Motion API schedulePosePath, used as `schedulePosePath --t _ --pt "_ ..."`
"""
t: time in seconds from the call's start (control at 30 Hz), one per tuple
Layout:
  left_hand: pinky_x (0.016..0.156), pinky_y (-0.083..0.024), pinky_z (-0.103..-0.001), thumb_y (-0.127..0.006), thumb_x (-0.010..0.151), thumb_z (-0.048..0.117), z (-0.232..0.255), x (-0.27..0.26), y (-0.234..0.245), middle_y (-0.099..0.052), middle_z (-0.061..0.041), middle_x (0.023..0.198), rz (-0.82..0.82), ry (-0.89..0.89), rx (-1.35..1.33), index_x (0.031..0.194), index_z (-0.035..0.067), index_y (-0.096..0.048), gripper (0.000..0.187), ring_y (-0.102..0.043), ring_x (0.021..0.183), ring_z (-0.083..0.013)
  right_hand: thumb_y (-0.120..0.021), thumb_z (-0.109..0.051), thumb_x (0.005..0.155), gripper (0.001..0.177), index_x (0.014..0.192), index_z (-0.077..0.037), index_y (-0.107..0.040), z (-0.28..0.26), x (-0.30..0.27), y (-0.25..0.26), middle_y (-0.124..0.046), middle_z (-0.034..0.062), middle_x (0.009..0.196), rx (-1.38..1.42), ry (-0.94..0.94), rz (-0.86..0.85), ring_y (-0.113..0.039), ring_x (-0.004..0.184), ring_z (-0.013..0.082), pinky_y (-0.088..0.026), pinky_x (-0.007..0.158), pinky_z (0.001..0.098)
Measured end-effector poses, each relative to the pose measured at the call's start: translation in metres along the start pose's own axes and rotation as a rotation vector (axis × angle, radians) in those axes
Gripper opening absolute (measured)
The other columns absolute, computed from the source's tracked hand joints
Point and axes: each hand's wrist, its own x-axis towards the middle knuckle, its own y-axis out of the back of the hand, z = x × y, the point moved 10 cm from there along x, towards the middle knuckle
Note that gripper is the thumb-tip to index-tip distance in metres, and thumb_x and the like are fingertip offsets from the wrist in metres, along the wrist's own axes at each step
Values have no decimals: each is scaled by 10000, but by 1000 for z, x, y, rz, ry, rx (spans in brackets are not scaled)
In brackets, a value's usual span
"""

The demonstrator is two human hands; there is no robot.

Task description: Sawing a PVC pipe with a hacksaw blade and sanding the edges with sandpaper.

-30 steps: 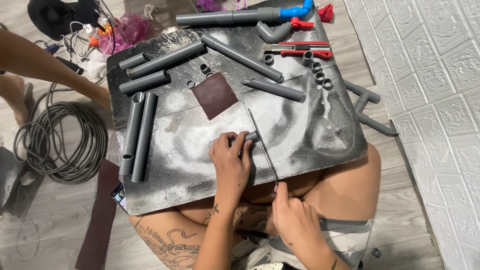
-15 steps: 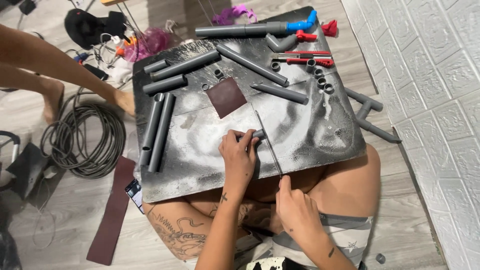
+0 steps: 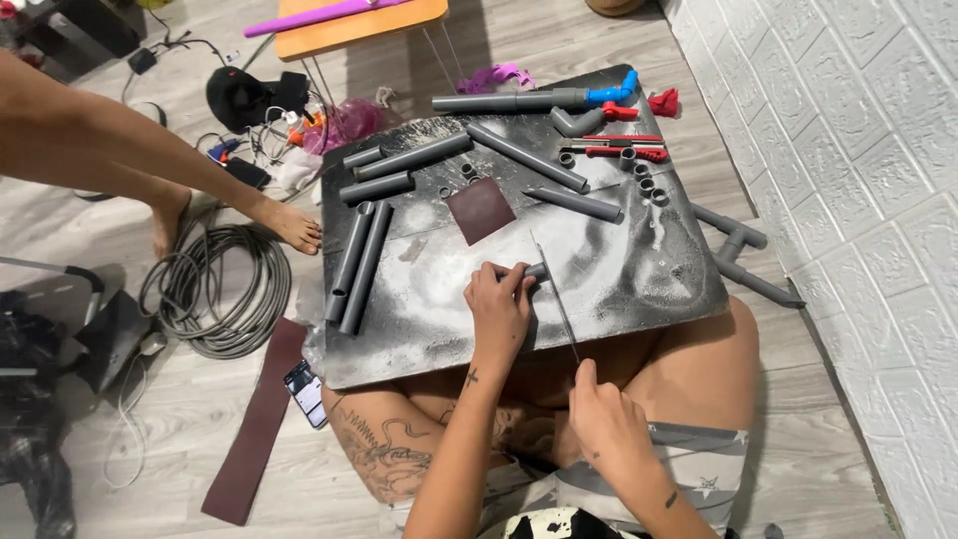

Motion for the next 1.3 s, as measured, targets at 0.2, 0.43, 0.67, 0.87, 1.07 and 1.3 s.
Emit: schedulePosePath --t 0.2,0.43,0.67,0.87,1.07,1.3 --pt "934 -360 -407 -705 905 153 1 -2 2 -528 -74 928 21 -5 18 1074 77 -736 188 -486 864 -237 -445 -190 989 127 964 -69 -421 -5 -15 5 -701 187 672 41 73 38 -721 609 394 -575 627 523" --pt "927 -350 -390 -683 930 182 -1 -4 0 -510 -65 927 26 -9 29 1076 110 -725 168 -481 856 -226 -410 -183 988 134 999 -55 -449 -6 -14 5 -714 199 700 43 54 30 -723 645 412 -555 671 554" --pt "928 -355 -393 -690 916 176 -2 -7 0 -533 -71 943 41 -27 17 1077 102 -733 183 -500 870 -235 -426 -195 974 138 991 -58 -438 -7 -23 12 -714 229 724 60 51 58 -712 685 462 -545 721 580" --pt "938 -351 -404 -693 920 181 -5 -6 -2 -525 -69 940 48 -36 26 1077 109 -731 177 -496 871 -239 -420 -171 964 126 967 -47 -438 -12 -25 18 -709 235 729 58 68 65 -704 687 472 -542 722 580" --pt "994 -406 -456 -658 971 359 -32 -11 -28 -508 -18 955 -31 35 70 1070 222 -707 176 -584 1000 -267 -356 -179 1004 495 1414 95 -402 3 -11 -9 -726 291 882 -20 54 -49 -757 833 447 -606 727 567" --pt "1000 -395 -453 -684 955 353 -38 -10 -32 -495 -13 952 -19 38 56 1062 204 -724 188 -573 999 -255 -382 -184 999 555 1466 115 -354 -4 -14 -3 -720 320 951 -21 57 -94 -743 892 460 -604 742 575"
